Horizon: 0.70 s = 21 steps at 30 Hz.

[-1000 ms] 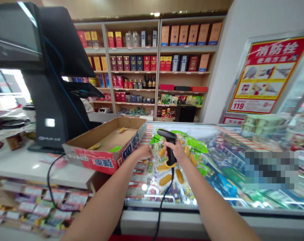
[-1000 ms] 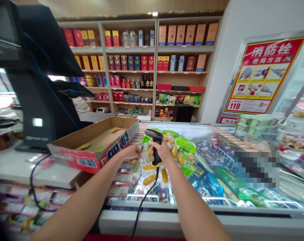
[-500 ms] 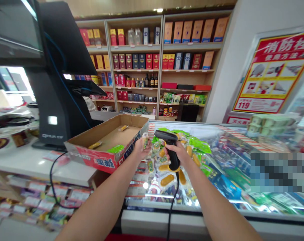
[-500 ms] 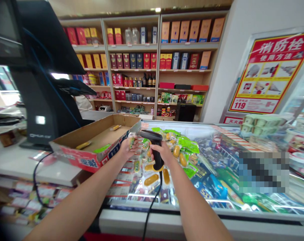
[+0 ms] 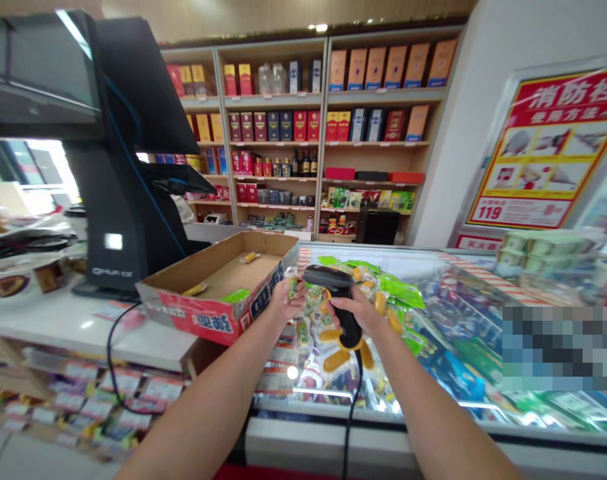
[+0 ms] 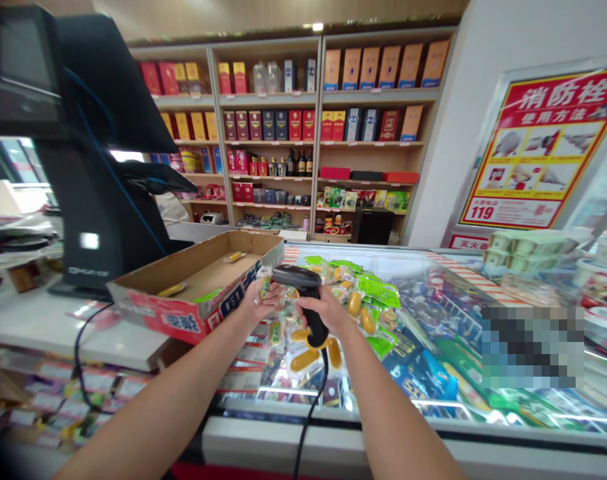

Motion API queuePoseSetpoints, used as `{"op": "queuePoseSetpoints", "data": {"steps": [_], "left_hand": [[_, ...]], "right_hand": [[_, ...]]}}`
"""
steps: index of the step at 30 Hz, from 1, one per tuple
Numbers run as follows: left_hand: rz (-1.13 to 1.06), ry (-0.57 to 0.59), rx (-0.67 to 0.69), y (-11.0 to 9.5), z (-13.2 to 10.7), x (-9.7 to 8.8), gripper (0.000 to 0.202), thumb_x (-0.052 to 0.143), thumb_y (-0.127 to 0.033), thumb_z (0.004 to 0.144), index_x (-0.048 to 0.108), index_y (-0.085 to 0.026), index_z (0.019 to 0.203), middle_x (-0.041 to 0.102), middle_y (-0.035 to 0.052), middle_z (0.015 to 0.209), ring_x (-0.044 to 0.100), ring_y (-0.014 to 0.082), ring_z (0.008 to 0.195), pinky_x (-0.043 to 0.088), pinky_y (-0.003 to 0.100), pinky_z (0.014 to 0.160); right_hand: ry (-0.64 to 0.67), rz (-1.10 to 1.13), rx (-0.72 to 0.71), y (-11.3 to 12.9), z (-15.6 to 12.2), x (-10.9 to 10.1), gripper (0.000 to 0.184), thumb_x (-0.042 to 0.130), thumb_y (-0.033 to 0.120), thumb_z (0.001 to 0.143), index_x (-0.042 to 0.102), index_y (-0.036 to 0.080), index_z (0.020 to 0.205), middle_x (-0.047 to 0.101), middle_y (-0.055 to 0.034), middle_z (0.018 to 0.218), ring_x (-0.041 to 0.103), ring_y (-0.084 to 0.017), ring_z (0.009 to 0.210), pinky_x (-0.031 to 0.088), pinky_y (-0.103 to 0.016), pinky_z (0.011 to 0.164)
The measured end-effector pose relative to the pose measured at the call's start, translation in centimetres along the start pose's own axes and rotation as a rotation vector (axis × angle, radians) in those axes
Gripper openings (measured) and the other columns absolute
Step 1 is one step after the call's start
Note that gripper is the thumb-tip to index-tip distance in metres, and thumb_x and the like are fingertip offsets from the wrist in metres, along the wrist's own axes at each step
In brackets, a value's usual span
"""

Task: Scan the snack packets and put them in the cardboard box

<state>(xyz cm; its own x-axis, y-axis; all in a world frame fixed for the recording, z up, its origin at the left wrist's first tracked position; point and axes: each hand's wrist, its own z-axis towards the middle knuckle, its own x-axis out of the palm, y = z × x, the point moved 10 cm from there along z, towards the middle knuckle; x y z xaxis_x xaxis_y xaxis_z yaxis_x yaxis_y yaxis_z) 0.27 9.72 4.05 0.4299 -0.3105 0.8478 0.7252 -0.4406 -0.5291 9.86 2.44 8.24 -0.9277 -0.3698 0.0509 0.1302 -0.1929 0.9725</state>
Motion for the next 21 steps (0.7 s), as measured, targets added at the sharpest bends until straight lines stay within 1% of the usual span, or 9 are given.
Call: {"op": "queuePoseSetpoints", "data": {"steps": [3,5,10,13,16,18,21], "left_hand": [[0.052,-0.025,0.024,-0.2,0.2,-0.4,0.014,0.043,-0.011,0.079,0.046,-0.016,0.066,0.039,-0.0024,0.047,0.033,0.0056,0.032,0.018,0.011,0.028],[0.101,-0.039,0.024,-0.1,0.3,-0.6,0.016,0.046,-0.014,0.078,0.045,-0.016,0.063,0.038,-0.0023,0.046,0.032,0.0053,0.033,0.019,0.011,0.029],[0.199,-0.071,-0.007,0.1,0.4,-1.1,0.024,0.051,-0.019,0.077,0.042,-0.016,0.055,0.033,-0.0038,0.045,0.024,0.0035,0.031,0.018,0.013,0.029],[0.187,-0.055,-0.007,0.1,0.3,-0.8,0.023,0.052,-0.018,0.076,0.042,-0.016,0.055,0.033,-0.0036,0.046,0.025,0.0038,0.032,0.019,0.012,0.029],[0.155,-0.050,0.020,0.0,0.1,-0.3,0.020,0.052,-0.019,0.077,0.045,-0.016,0.059,0.037,-0.0028,0.048,0.029,0.0044,0.034,0.019,0.012,0.029],[0.168,-0.078,0.023,0.1,-0.1,0.1,0.026,0.052,-0.028,0.083,0.046,-0.016,0.060,0.039,-0.0028,0.048,0.030,0.0047,0.033,0.018,0.012,0.029],[0.220,-0.135,0.028,0.2,-0.8,1.2,0.043,0.046,-0.048,0.089,0.045,-0.016,0.061,0.040,-0.0026,0.046,0.032,0.0052,0.033,0.017,0.013,0.029]], "right_hand": [[0.002,-0.024,0.011,-0.3,0.1,0.0,0.024,0.069,0.035,0.067,0.060,0.015,0.076,0.061,-0.0001,0.054,0.055,-0.012,0.040,0.042,-0.022,0.040],[-0.002,-0.039,0.009,-0.4,0.1,0.0,0.023,0.068,0.036,0.067,0.060,0.015,0.073,0.060,-0.0001,0.053,0.055,-0.012,0.039,0.042,-0.023,0.040],[-0.006,-0.061,0.003,-0.2,0.0,0.1,0.020,0.067,0.035,0.068,0.059,0.016,0.068,0.059,-0.0001,0.051,0.054,-0.013,0.040,0.042,-0.024,0.041],[-0.003,-0.072,0.002,-0.1,0.0,0.1,0.020,0.067,0.035,0.068,0.060,0.016,0.068,0.059,-0.0001,0.051,0.053,-0.012,0.040,0.042,-0.024,0.042],[-0.007,-0.065,-0.004,0.0,0.1,0.0,0.020,0.067,0.035,0.068,0.060,0.016,0.068,0.059,-0.0005,0.052,0.053,-0.012,0.040,0.042,-0.024,0.042],[-0.016,-0.058,-0.003,-0.1,0.0,0.0,0.021,0.067,0.035,0.068,0.060,0.016,0.066,0.059,-0.0009,0.051,0.054,-0.012,0.041,0.042,-0.023,0.042],[-0.051,-0.030,-0.014,0.0,-0.2,-0.1,0.021,0.068,0.035,0.068,0.060,0.016,0.067,0.059,-0.0004,0.051,0.053,-0.012,0.040,0.042,-0.023,0.041]]}}
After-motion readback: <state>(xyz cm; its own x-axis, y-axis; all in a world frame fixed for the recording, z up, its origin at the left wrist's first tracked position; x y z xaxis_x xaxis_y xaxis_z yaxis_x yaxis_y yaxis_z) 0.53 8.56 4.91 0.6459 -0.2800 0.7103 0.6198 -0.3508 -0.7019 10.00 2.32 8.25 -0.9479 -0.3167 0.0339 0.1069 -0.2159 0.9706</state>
